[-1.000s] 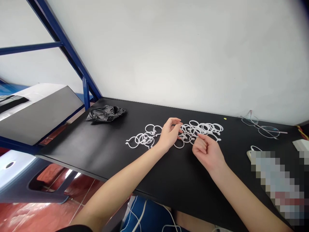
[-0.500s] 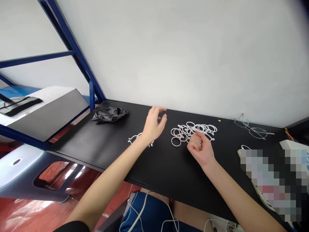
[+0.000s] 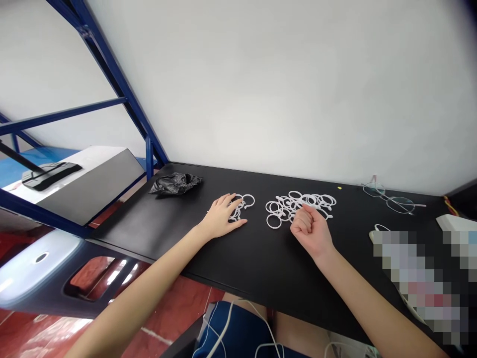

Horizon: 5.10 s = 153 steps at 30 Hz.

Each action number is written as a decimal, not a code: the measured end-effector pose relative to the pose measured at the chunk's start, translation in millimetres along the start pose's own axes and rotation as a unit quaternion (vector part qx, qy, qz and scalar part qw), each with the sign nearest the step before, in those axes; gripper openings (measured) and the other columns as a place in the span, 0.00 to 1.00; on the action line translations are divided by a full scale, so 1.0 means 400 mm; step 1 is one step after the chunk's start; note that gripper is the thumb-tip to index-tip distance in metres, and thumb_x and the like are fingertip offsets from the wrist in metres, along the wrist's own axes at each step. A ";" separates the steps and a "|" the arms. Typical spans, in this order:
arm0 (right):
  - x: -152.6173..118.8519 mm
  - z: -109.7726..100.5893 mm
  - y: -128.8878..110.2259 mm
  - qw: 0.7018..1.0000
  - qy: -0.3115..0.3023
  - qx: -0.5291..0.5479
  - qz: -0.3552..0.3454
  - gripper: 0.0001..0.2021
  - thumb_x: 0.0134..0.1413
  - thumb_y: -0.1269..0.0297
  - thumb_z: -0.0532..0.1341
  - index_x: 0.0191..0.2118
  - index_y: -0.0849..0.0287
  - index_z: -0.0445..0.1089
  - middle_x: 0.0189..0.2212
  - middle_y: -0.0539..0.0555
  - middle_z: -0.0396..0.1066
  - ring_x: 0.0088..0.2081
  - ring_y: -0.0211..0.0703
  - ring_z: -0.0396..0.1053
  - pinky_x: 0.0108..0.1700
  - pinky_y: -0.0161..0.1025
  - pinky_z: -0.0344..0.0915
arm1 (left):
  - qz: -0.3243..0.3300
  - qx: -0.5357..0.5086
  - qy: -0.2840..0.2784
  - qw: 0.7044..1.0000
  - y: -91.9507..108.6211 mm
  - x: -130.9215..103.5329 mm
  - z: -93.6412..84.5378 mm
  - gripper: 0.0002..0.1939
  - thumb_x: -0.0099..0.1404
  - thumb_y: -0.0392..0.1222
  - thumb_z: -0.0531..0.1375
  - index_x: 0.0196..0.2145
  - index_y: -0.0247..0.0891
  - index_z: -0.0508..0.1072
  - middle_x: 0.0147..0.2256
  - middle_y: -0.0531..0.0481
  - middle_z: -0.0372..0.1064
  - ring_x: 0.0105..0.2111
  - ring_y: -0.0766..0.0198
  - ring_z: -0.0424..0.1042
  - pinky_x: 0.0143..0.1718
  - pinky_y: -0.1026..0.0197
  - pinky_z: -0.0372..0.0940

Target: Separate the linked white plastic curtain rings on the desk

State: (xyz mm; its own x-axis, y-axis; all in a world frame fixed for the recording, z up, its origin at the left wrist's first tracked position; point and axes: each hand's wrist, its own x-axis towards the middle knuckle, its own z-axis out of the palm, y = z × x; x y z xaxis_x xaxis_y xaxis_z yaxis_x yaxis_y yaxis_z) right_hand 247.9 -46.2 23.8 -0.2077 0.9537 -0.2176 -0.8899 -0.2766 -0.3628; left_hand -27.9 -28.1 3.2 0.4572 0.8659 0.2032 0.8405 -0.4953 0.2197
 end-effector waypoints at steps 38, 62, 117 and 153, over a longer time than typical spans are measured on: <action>-0.035 0.012 0.089 0.816 -0.465 0.254 0.231 0.31 0.60 0.37 0.45 0.21 0.60 0.60 0.11 0.43 0.52 0.11 0.24 0.46 0.15 0.23 0.53 | 0.069 0.067 0.061 0.994 0.040 0.184 0.034 0.13 0.68 0.46 0.56 0.44 0.36 0.71 0.43 0.44 0.68 0.44 0.55 0.66 0.58 0.47 0.52; -0.043 0.041 0.046 0.960 -0.133 0.133 0.210 0.26 0.61 0.40 0.50 0.32 0.59 0.69 0.09 0.37 0.51 0.10 0.25 0.42 0.12 0.19 0.47 | -0.114 -0.758 -0.012 0.642 0.114 0.187 -0.034 0.11 0.58 0.41 0.59 0.23 0.35 0.63 0.30 0.51 0.64 0.26 0.71 0.65 0.27 0.65 0.67; -0.040 0.031 0.067 0.939 -0.128 0.021 0.319 0.11 0.66 0.63 0.54 0.41 0.67 0.68 0.17 0.38 0.52 0.13 0.23 0.44 0.17 0.21 0.54 | 0.025 -0.751 -0.224 0.620 0.142 0.169 -0.040 0.25 0.65 0.54 0.48 0.29 0.36 0.77 0.42 0.41 0.76 0.51 0.47 0.70 0.54 0.48 0.59; -0.045 0.032 0.077 0.949 -0.017 0.089 0.302 0.02 0.62 0.72 0.57 0.36 0.64 0.64 0.14 0.37 0.54 0.14 0.22 0.53 0.17 0.20 0.54 | -0.003 -0.801 -0.074 0.594 0.197 0.162 -0.013 0.19 0.69 0.52 0.53 0.34 0.32 0.73 0.31 0.46 0.72 0.29 0.67 0.67 0.36 0.63 0.62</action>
State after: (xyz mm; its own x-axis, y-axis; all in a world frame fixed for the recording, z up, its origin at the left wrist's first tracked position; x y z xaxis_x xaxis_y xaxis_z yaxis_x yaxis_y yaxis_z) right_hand 219.1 -70.3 28.0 -0.7117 0.6316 -0.3073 -0.6583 -0.7524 -0.0218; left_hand 66.3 -11.4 38.6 0.5757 0.8060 0.1375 -0.4588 0.1792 0.8703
